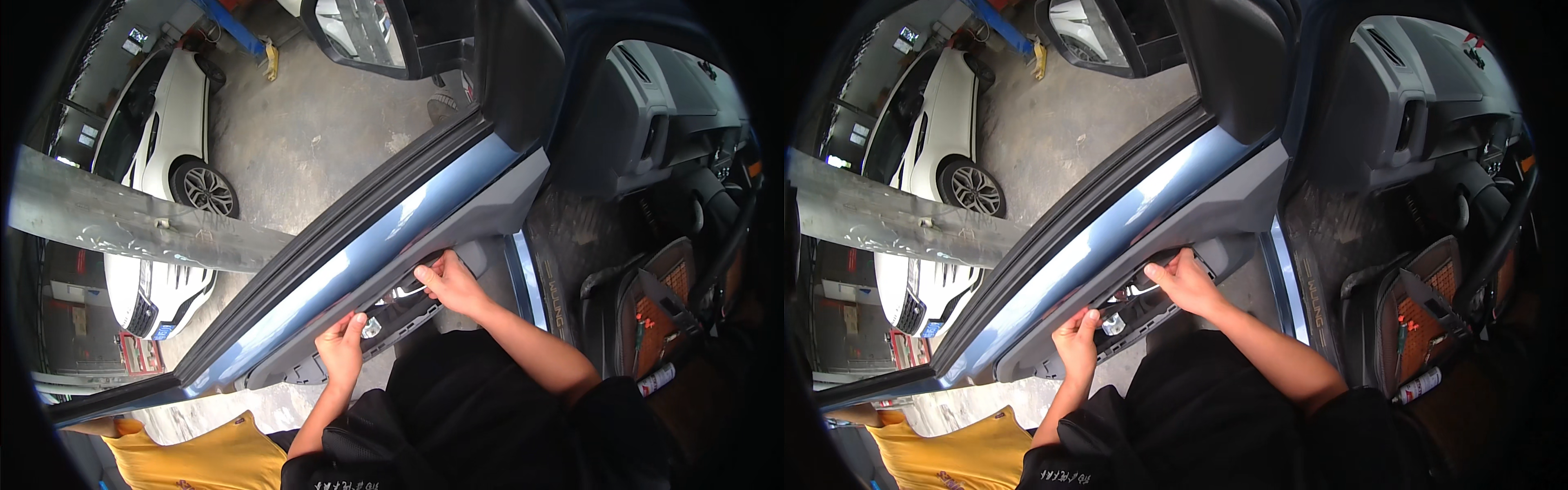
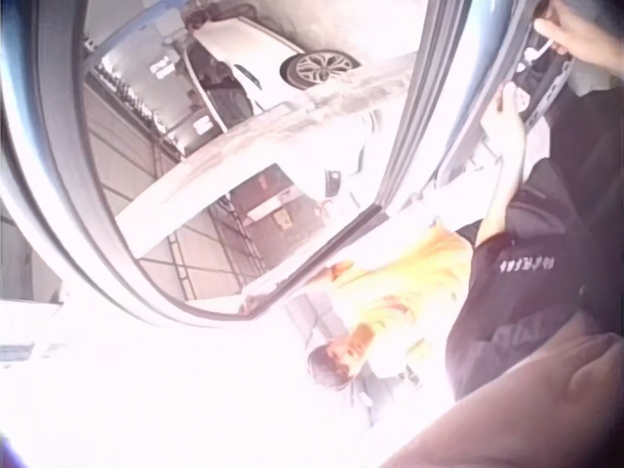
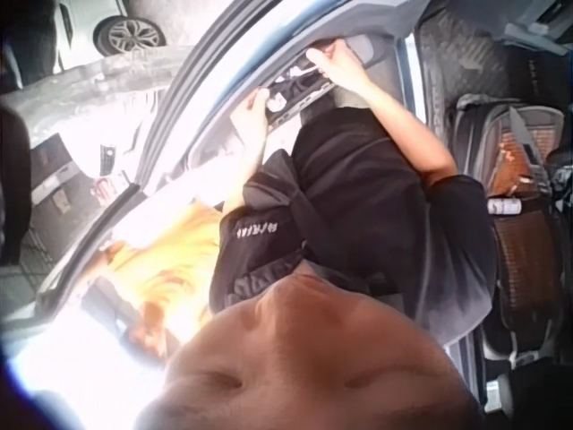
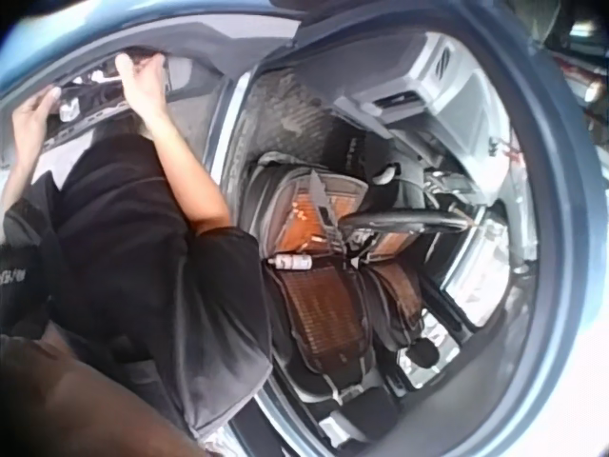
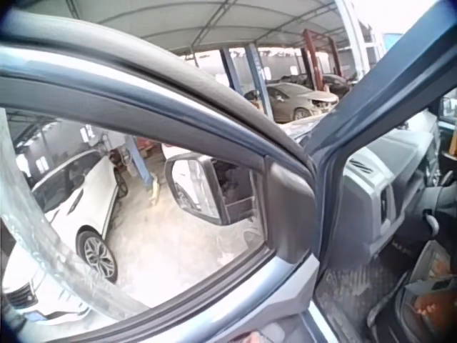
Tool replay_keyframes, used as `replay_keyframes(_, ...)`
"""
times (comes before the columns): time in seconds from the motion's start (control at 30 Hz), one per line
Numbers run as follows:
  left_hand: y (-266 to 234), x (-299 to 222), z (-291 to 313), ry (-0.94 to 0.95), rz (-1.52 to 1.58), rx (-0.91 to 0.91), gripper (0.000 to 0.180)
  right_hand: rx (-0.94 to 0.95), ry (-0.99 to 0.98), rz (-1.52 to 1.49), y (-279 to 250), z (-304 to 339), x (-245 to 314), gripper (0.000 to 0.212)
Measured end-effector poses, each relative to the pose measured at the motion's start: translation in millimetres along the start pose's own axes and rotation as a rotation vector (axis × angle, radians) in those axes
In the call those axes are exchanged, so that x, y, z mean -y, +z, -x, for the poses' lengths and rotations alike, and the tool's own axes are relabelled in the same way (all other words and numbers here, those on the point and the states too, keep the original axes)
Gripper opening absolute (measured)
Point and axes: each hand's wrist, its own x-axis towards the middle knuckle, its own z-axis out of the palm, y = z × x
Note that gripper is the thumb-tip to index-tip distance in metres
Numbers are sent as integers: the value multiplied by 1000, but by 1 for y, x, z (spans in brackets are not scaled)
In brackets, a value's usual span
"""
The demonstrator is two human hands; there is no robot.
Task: The person installs a car door panel by aligning it with the door frame and pressing it into place. They secure the panel by inserting fasteners and clips along the edges, then connect wiring and test the door handle.
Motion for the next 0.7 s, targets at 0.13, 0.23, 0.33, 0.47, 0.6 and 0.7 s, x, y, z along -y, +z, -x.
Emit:
replay_keyframes(0.13, 4, -9, 0, -6, 43, -34, 16, -11, -97, 105, -5, 0, 14, 82)
replay_keyframes(0.23, 6, -11, 2, 1, -3, -56, 16, -9, -99, 157, -4, -5, 9, 89)
replay_keyframes(0.33, 9, -12, 2, 2, -37, -72, 13, -32, -112, 132, 0, -2, 9, 94)
replay_keyframes(0.47, 6, -5, 0, 18, -81, -59, 12, -5, -113, 113, -3, -7, 4, 95)
replay_keyframes(0.6, 8, -8, 1, 32, -76, -72, 7, 9, -118, 151, -7, -7, 6, 92)
replay_keyframes(0.7, 8, -9, 1, 21, -49, -62, 12, 34, -92, 215, -12, -4, 16, 93)
